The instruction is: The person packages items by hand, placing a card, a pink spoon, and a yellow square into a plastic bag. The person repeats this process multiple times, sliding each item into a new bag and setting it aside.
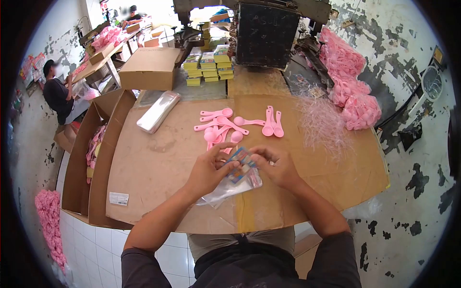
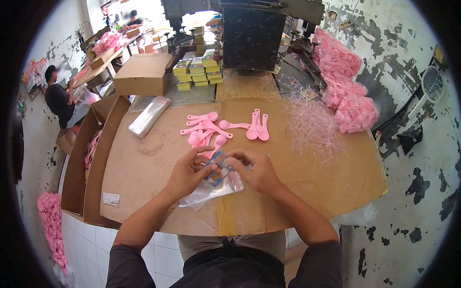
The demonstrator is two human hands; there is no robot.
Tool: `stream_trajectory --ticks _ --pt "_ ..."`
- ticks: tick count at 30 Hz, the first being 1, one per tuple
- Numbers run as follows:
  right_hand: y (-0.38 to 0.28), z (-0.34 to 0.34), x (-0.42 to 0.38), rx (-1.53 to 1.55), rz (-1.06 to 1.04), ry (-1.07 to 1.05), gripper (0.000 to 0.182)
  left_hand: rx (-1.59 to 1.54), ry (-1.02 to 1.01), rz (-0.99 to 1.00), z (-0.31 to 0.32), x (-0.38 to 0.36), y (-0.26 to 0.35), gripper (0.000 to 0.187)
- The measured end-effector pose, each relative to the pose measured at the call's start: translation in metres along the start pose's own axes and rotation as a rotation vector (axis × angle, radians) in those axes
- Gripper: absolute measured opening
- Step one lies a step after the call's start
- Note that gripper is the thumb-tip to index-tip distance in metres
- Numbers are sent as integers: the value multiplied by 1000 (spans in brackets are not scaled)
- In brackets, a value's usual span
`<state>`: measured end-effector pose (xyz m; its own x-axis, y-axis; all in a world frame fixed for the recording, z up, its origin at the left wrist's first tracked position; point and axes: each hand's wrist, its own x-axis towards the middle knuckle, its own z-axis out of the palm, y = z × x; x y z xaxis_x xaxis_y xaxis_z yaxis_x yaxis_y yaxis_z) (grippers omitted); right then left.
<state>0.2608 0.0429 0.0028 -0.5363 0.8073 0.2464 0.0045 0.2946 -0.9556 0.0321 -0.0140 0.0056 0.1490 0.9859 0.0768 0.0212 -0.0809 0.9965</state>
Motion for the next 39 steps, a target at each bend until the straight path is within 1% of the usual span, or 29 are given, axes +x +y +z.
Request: stream_trajectory --ticks 2,5,8,10,13,16,19,22,25,28,31,33,36,39 --pt "-9 -2 -2 -353 -186 -155 26 1 -4 -4 -1 -1 -3 42" --pt "-9 -9 3 -357 -287 -218 25 40 -5 40 -2 1 -9 38" --pt "-25 -51 5 -439 -253 -16 23 33 22 39 -5 3 -14 34" --pt "-59 -73 -1 -282 -108 252 22 9 41 4 -5 2 -10 32" --pt "-95 -100 -29 -730 20 109 22 32 34 6 -6 1 -6 30" --pt "-90 -117 -70 -736 396 -266 22 -1 22 -3 -6 1 -7 28" --pt "-81 -119 -90 -725 725 -482 20 33 8 5 -7 2 -9 28" --pt "-55 -137 -104 -1026 289 2 20 -4 -17 10 -7 3 -12 27" --pt "-52 -148 -87 -991 -132 492 24 -34 -14 3 -4 3 -8 25" --pt "-68 -136 -70 -1006 -160 434 24 -35 -52 -38 -7 3 -4 23" --pt "-43 -119 -43 -950 -139 146 27 -21 -73 -72 -12 6 -10 22" --pt "-17 -105 -18 -969 -100 16 30 -59 -54 -46 -10 6 -10 21" --pt "12 -91 27 -1005 -6 100 31 -101 -44 -23 -11 5 -11 21" --pt "44 -95 65 -1019 110 279 31 -147 -36 -16 -12 6 -12 23"
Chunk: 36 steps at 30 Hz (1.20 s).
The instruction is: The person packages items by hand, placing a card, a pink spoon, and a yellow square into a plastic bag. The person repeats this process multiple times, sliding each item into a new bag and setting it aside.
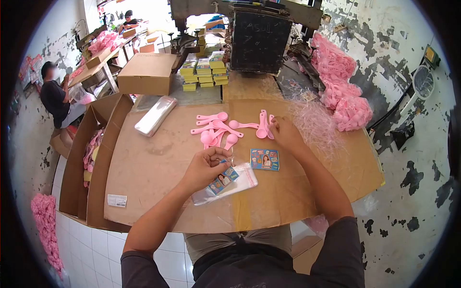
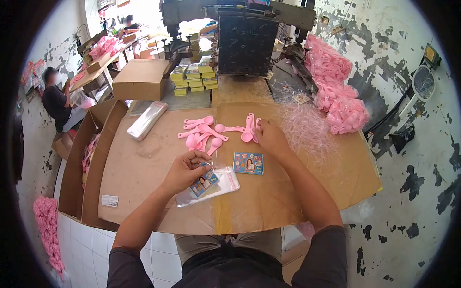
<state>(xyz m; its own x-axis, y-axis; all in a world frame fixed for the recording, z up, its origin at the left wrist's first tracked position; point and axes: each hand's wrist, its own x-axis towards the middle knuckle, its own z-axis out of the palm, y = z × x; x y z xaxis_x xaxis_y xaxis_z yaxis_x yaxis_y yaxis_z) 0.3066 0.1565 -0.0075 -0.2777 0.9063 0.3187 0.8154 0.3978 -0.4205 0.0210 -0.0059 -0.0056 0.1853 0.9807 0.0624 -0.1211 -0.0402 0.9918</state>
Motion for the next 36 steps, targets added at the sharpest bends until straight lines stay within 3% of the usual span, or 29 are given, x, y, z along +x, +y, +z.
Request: stream_trajectory --ticks 4,6,9,12,15,27,30,33,36 --pt "2 4 20 311 126 -67 40 156 23 -111 -5 0 11 28" --pt "-3 -4 21 341 157 -49 48 71 38 -17 -5 2 3 28" --pt "-20 -4 12 745 -71 82 59 21 71 21 0 1 4 28" --pt "-56 -7 -13 949 -124 -182 64 22 103 29 6 1 4 28" --pt "-94 -16 -30 1186 -30 -279 65 41 116 6 8 0 1 29" --pt "-106 -11 -45 1158 -94 -206 60 60 88 -27 7 0 -5 27" --pt "-99 -8 -45 1089 -213 -188 59 71 112 6 6 1 -11 27" --pt "-98 -13 -45 1016 -176 -247 58 89 122 20 6 2 -14 28" --pt "-101 -7 -44 1166 -136 -120 58 109 95 -3 9 0 -6 29"
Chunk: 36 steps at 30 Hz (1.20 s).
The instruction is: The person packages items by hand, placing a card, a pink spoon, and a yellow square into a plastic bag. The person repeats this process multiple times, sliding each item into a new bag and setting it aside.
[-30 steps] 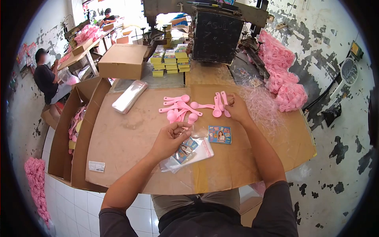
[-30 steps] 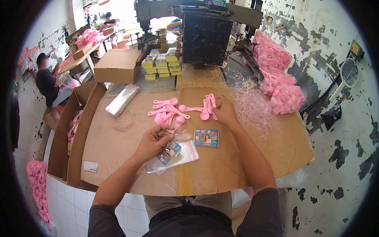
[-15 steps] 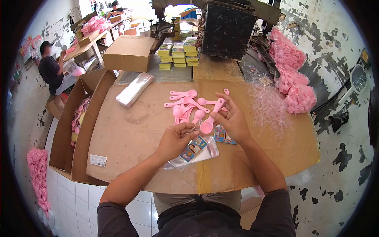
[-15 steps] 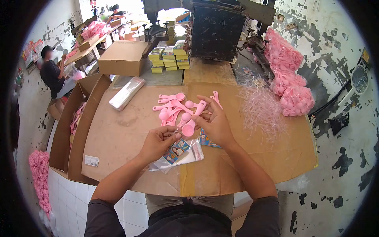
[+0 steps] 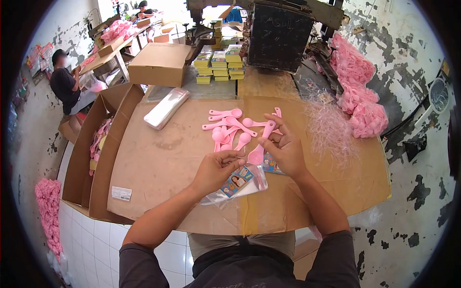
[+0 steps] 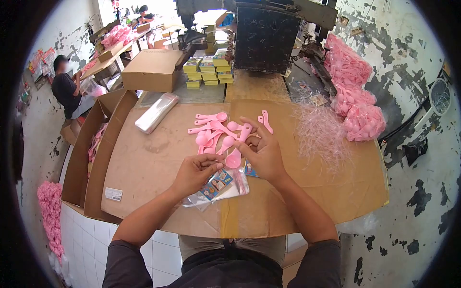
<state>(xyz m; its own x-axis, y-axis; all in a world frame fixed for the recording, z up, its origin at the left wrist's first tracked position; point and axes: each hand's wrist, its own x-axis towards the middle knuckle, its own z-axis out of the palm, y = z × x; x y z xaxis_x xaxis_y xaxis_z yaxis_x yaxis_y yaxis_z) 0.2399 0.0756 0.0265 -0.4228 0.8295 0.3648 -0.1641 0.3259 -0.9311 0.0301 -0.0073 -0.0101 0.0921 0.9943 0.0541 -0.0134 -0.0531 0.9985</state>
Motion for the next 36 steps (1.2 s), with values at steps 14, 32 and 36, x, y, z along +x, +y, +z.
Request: stream_trajectory --ticks 14,32,36 --pt "10 27 -11 -183 -169 -145 45 -166 -13 -87 -4 0 -1 26" --pt "-65 14 3 -219 -219 -592 11 -210 -231 -51 -14 -4 9 29" --pt "-125 19 1 -927 -624 -422 6 -208 -149 190 -11 -6 26 41"
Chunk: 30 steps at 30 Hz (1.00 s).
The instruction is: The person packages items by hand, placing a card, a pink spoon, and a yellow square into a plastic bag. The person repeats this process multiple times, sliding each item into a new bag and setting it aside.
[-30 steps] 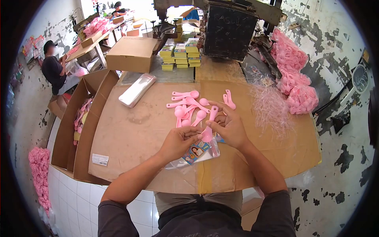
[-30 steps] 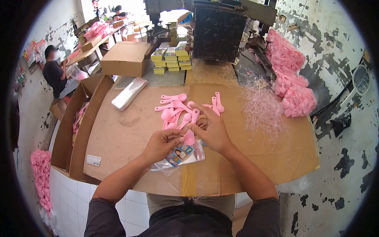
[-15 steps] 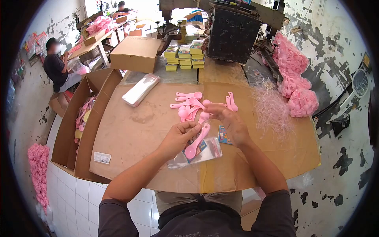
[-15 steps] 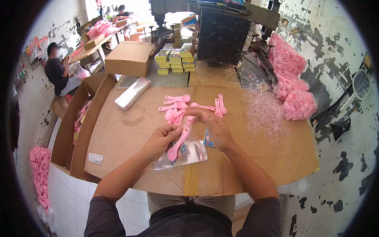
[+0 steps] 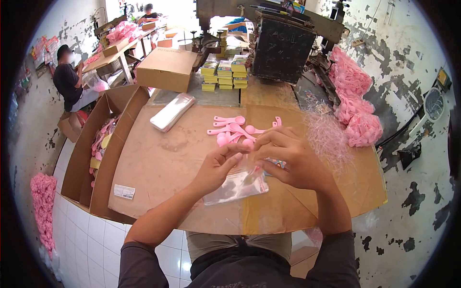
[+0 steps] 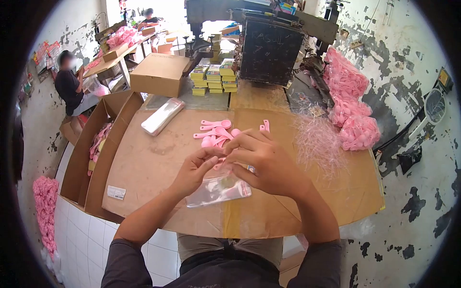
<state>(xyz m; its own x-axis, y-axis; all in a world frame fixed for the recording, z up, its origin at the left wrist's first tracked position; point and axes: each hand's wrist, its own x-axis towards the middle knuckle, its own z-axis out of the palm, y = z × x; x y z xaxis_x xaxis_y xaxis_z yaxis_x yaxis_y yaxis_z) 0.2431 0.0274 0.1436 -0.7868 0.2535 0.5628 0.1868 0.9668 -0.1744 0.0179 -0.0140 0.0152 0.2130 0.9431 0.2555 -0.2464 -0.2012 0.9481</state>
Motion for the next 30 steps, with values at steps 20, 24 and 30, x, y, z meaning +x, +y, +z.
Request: stream_trajectory --ticks 20,24,30 --pt "-2 33 -6 263 315 79 16 36 19 41 15 -10 12 25" --pt "-3 39 -4 233 431 165 17 38 54 72 18 -9 15 29" --pt "-1 52 -1 -275 8 270 24 217 143 39 18 -13 13 36"
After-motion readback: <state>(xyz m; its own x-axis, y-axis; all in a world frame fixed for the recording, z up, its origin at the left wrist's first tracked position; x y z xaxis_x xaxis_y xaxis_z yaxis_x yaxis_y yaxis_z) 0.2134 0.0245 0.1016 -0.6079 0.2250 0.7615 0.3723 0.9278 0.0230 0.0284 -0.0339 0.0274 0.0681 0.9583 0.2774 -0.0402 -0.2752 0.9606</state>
